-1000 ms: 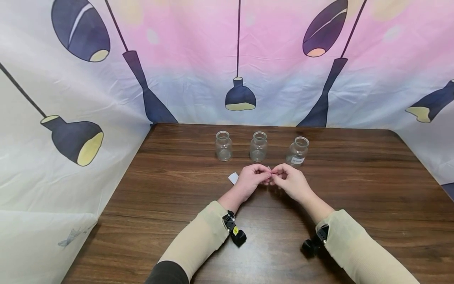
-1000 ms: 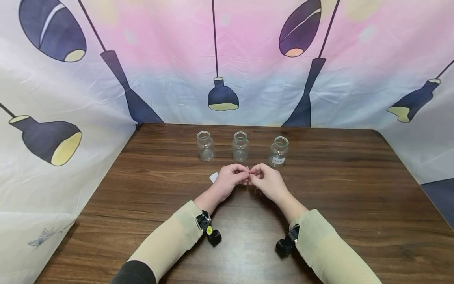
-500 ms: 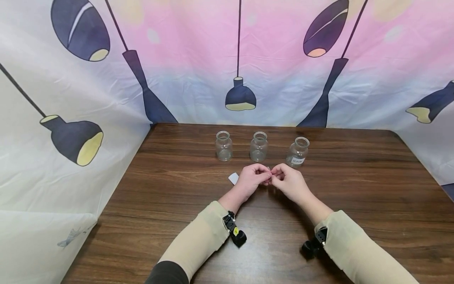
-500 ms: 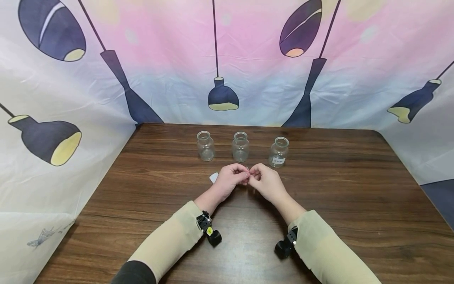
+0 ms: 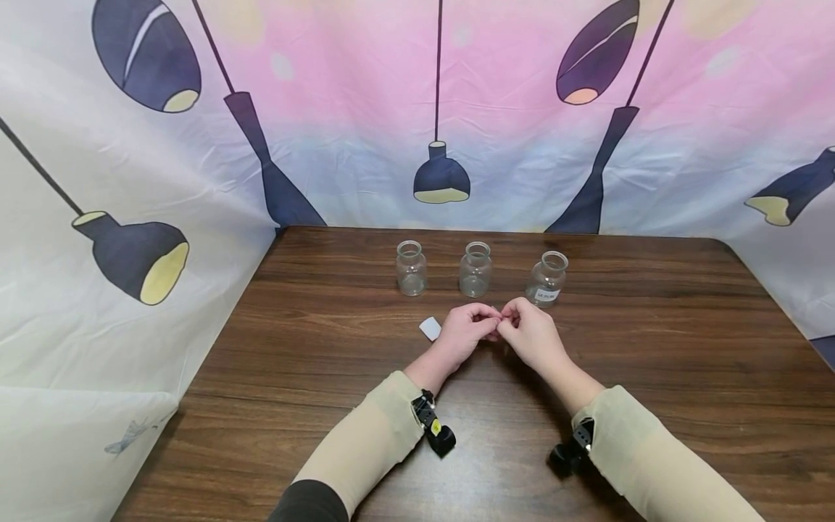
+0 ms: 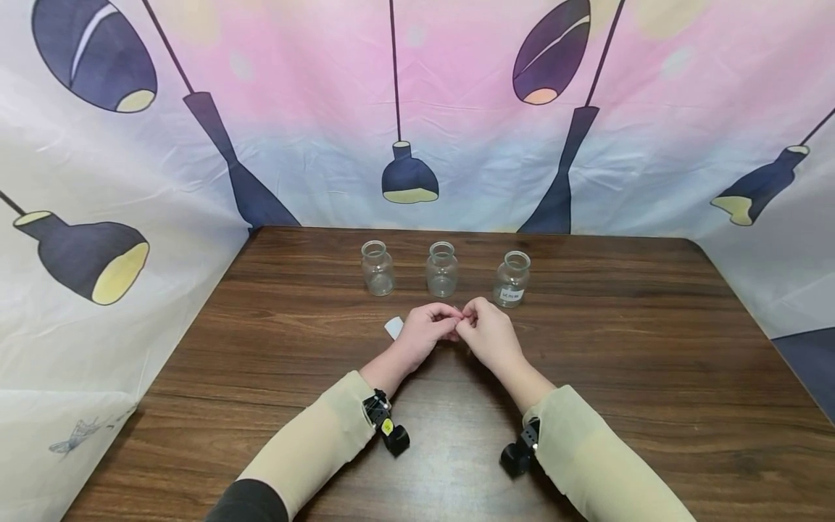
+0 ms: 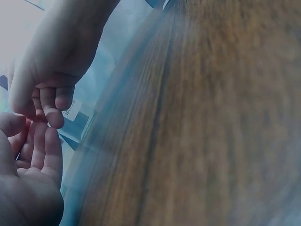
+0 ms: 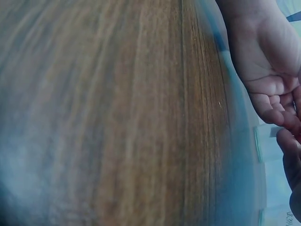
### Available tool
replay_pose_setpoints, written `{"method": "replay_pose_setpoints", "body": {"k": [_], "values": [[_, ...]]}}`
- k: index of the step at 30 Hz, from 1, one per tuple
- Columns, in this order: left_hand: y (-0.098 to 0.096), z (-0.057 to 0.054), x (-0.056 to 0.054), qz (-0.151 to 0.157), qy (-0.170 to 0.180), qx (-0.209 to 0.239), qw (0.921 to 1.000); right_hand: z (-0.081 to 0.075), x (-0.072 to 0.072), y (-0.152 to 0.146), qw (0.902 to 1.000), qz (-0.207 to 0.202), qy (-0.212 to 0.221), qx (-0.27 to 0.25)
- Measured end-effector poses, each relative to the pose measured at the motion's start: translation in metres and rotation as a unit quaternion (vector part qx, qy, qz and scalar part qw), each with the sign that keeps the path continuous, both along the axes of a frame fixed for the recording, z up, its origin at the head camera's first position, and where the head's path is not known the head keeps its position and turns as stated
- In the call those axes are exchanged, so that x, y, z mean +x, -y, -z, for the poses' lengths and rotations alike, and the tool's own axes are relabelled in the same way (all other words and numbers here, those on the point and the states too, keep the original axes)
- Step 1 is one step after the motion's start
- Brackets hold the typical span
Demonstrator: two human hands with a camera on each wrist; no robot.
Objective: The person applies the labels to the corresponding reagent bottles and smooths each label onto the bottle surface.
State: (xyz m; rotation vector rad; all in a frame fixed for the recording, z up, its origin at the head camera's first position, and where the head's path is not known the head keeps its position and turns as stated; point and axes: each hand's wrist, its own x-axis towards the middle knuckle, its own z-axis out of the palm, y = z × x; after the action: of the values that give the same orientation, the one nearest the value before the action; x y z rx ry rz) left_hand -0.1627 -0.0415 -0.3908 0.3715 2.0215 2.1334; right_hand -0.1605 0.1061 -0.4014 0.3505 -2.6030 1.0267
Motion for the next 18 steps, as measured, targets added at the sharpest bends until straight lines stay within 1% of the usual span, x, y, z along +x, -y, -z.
{"method": "replay_pose_setpoints", "body": {"k": [3,6,8,11,14,18], "values": [[-0.001,0.001,-0.001,-0.004,0.002,-0.002,1.0000,0.001,0.000,-0.001,0.9999,0.004,0.001,-0.010],[-0.001,0.000,-0.001,-0.014,0.007,0.003,0.9999,0.002,-0.001,-0.002,0.9992,-0.004,0.017,-0.035],[-0.001,0.000,0.000,-0.020,0.009,0.007,0.9997,0.003,-0.001,-0.004,0.9974,-0.016,0.037,-0.059],[-0.001,-0.001,0.000,-0.025,0.009,0.000,0.9997,0.003,-0.001,-0.006,0.9919,-0.034,0.075,-0.097],[0.000,-0.001,0.000,-0.024,0.003,-0.013,0.9996,0.003,0.000,-0.008,0.9862,-0.049,0.104,-0.119],[-0.001,0.013,-0.009,-0.022,0.000,-0.028,0.9994,0.002,0.000,-0.011,0.9823,-0.060,0.127,-0.124]]}}
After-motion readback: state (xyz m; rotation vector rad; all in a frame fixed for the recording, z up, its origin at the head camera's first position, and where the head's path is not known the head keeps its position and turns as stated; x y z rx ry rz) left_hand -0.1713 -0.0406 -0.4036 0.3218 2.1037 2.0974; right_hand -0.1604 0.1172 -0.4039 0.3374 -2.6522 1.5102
